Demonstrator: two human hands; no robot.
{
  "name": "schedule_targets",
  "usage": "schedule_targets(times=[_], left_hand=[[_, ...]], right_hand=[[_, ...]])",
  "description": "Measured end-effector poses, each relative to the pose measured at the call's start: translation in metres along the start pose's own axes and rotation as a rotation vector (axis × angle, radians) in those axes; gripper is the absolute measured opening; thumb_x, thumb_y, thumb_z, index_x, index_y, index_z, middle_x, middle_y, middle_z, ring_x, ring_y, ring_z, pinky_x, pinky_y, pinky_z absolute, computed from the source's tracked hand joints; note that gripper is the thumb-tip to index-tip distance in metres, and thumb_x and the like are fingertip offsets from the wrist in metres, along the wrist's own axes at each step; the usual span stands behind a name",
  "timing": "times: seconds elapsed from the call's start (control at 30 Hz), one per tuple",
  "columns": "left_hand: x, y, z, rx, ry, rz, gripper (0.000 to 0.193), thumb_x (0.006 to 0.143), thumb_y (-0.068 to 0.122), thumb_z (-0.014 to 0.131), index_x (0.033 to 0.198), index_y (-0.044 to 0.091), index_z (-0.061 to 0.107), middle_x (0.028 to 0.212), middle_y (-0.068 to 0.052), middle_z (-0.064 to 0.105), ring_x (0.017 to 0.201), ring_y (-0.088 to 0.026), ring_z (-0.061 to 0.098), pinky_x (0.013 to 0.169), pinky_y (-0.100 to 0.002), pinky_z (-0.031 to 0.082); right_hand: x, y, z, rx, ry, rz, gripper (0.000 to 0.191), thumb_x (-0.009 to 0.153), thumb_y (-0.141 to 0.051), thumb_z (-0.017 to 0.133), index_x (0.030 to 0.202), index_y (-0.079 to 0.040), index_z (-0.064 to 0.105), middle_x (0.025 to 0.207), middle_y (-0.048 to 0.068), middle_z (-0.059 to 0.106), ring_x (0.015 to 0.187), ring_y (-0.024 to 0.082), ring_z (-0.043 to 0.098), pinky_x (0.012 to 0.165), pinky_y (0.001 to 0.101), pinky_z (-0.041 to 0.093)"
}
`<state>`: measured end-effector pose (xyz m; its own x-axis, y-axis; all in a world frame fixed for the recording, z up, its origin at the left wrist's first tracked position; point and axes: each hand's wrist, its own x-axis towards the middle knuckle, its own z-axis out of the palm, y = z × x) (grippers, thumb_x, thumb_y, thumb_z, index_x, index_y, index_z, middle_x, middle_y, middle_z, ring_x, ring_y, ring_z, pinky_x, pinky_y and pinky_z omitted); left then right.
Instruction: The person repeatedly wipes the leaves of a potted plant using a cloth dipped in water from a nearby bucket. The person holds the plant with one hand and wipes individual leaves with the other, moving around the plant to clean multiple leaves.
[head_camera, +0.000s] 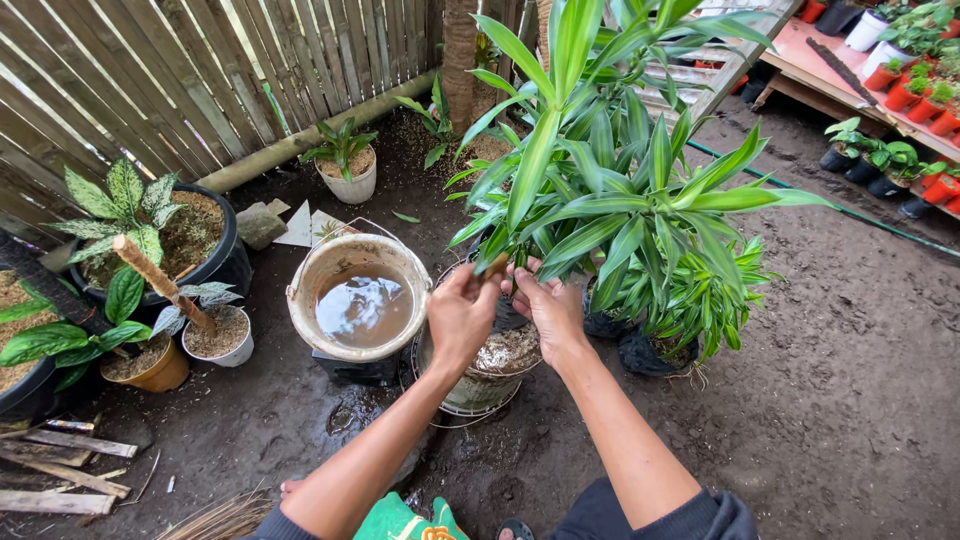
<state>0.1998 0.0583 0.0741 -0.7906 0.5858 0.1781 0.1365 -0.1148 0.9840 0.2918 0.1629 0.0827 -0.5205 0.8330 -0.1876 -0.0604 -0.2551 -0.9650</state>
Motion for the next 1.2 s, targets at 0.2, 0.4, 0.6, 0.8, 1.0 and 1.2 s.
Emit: schedule_targets(times=[0.2,0.4,0.6,0.8,1.0,1.2], left_hand=[[0.027,0.009,0.019,0.478,0.079,0.618,0.012,0.089,0.012,0.07,0.099,0.008,0.075,0.1,-0.012,0.076,0.097,-0.025,0.07,0.081,-0.039,0.058],[0.025,0.014,0.01,0.675,-0.102,0.723,0.013,0.086,0.013,0.068,0.097,0.009,0.075,0.093,-0.008,0.075,0.096,-0.027,0.067,0.083,-0.042,0.054],[0.008,0.019,-0.003,0.695,-0.094,0.907,0.015,0.081,0.011,0.067,0.095,0.007,0.072,0.102,-0.006,0.076,0.103,-0.026,0.067,0.085,-0.041,0.052],[-0.01,0.01,-0.017,0.654,-0.127,0.953,0.023,0.082,0.011,0.069,0.104,0.007,0.075,0.104,-0.006,0.076,0.103,-0.024,0.067,0.089,-0.039,0.053],[-0.016,-0.015,-0.019,0.264,-0.117,0.174,0.021,0.091,0.013,0.065,0.105,0.009,0.08,0.095,-0.004,0.079,0.079,-0.013,0.071,0.073,-0.03,0.058],[0.015,-0.039,0.016,-0.485,-0.034,-0.283,0.026,0.092,0.011,0.066,0.116,0.0,0.071,0.1,-0.007,0.077,0.082,-0.009,0.071,0.07,-0.023,0.058]], right_hand=[[0.003,0.01,-0.008,-0.077,0.005,-0.059,0.025,0.09,-0.009,0.068,0.114,-0.008,0.071,0.104,0.001,0.074,0.086,0.01,0.068,0.079,0.0285,0.058],[0.01,0.012,-0.025,0.039,-0.109,-0.033,0.015,0.095,-0.008,0.062,0.107,0.001,0.067,0.101,0.011,0.071,0.088,0.019,0.071,0.086,0.0348,0.062],[0.009,0.01,-0.023,0.217,-0.106,0.039,0.025,0.097,-0.025,0.054,0.111,-0.009,0.067,0.104,0.008,0.073,0.09,0.017,0.072,0.081,0.0336,0.059],[0.003,0.0,-0.015,0.137,-0.068,0.035,0.037,0.09,-0.022,0.068,0.124,-0.007,0.066,0.11,0.009,0.069,0.094,0.018,0.073,0.085,0.0354,0.059],[-0.004,-0.007,-0.009,0.003,-0.039,0.021,0.032,0.087,-0.023,0.075,0.114,-0.014,0.061,0.107,0.004,0.073,0.093,0.015,0.074,0.08,0.0304,0.059],[-0.016,-0.006,-0.013,-0.113,-0.046,0.065,0.025,0.093,-0.033,0.074,0.101,-0.009,0.07,0.096,0.002,0.076,0.083,0.009,0.071,0.075,0.0254,0.055]])
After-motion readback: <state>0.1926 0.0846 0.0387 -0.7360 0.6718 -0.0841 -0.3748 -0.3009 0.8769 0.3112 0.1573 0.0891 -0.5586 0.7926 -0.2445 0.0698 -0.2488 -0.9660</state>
